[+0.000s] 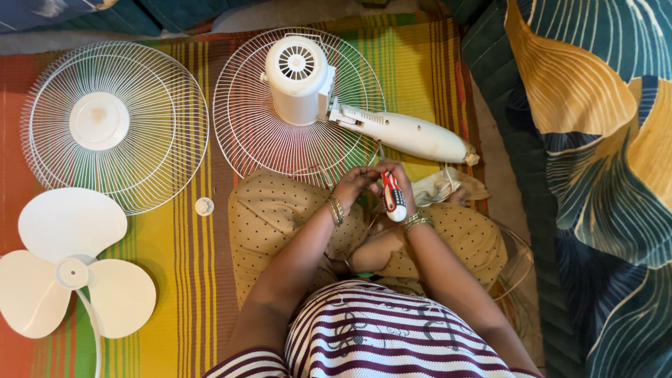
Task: The person sits on the floor and uses a screwdriver to work on the internal wiring of a disassembled white electric fan. They manipulate the wires and components within the fan's motor housing while the fan blades and cage lie nearby.
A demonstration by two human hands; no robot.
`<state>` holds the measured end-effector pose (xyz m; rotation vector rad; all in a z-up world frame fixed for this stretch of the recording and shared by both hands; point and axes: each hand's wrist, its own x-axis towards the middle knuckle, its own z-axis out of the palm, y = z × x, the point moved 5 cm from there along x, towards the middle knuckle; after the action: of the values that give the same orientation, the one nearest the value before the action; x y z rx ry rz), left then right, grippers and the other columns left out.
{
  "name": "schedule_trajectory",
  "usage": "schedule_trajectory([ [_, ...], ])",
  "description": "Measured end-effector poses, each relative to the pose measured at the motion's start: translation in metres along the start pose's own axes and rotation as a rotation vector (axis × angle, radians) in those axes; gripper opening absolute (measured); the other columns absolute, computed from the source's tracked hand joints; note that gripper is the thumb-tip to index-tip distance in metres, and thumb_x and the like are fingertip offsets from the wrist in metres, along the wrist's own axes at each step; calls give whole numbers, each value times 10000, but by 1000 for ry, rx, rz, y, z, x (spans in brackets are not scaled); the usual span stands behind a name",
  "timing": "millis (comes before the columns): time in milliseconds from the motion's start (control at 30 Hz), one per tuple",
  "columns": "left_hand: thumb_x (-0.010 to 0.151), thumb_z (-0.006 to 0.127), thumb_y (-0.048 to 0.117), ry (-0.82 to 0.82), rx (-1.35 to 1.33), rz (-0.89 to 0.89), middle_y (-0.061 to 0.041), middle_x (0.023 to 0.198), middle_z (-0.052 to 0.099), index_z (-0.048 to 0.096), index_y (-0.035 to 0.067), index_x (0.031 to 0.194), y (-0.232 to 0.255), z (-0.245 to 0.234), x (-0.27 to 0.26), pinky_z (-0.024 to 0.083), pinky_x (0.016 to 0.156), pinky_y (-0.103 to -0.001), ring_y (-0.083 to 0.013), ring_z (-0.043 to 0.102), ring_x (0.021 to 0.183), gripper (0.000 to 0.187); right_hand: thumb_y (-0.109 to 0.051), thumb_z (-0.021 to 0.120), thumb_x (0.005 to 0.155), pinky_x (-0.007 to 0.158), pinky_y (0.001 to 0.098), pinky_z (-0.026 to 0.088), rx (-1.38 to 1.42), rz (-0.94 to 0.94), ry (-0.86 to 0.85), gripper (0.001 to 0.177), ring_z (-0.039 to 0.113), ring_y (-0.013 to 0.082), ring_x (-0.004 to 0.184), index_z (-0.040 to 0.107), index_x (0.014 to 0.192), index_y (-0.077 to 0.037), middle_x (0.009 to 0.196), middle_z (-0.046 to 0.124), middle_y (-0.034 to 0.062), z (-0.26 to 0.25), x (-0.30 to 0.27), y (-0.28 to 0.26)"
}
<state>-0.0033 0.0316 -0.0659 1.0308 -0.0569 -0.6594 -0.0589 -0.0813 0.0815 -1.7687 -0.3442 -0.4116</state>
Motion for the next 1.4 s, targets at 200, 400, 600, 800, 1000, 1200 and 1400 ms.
schedule_trajectory([
  [200,996,548,117,34,75,51,-79,1183,702,621,4,1268,0,-3,0,520,972,-288,-164,654,1085,303,-66,830,855,995,345,503,-56,-7,-14,395,620,230,1089,567,1150,-47,1157,604,114,4,4,-7],
  [400,998,528,130,77,72,-64,-53,1122,703,615,50,1244,12,2,-9,571,808,-277,-131,675,961,273,29,805,811,979,340,507,-103,0,-13,406,625,230,1078,575,1138,-41,1123,622,107,4,1,-33],
  [600,990,533,108,72,63,-53,-50,1129,699,619,49,1245,18,6,-14,563,804,-268,-128,672,956,275,41,790,822,950,335,528,-74,21,-22,403,641,218,1062,571,1150,-42,1149,604,112,5,-2,-35],
  [800,981,550,165,57,120,-25,-22,1117,683,604,66,1244,18,4,-18,530,755,-262,-115,650,935,286,-30,789,871,946,338,524,-72,-35,-34,368,642,218,1036,548,1148,-45,1139,594,111,4,2,-38],
  [1000,991,557,161,28,143,93,-65,1103,702,637,54,1246,6,-5,-7,545,862,-267,-124,671,969,288,5,748,911,974,332,503,-27,-48,-12,329,614,212,1071,533,1156,-46,1166,581,114,5,6,-22],
  [1200,993,575,176,196,148,-9,-84,1000,695,636,72,1165,21,13,-25,518,727,-281,-150,651,834,211,78,671,942,1026,320,489,138,0,-5,319,571,196,1173,506,1182,-50,1260,539,116,9,-7,19],
  [1400,941,613,71,290,934,898,-47,1007,611,570,114,1051,90,89,-119,567,825,-293,-173,634,931,126,-121,517,1075,988,302,490,599,249,152,135,560,182,1165,529,1170,-25,1333,531,128,-4,-12,74],
])
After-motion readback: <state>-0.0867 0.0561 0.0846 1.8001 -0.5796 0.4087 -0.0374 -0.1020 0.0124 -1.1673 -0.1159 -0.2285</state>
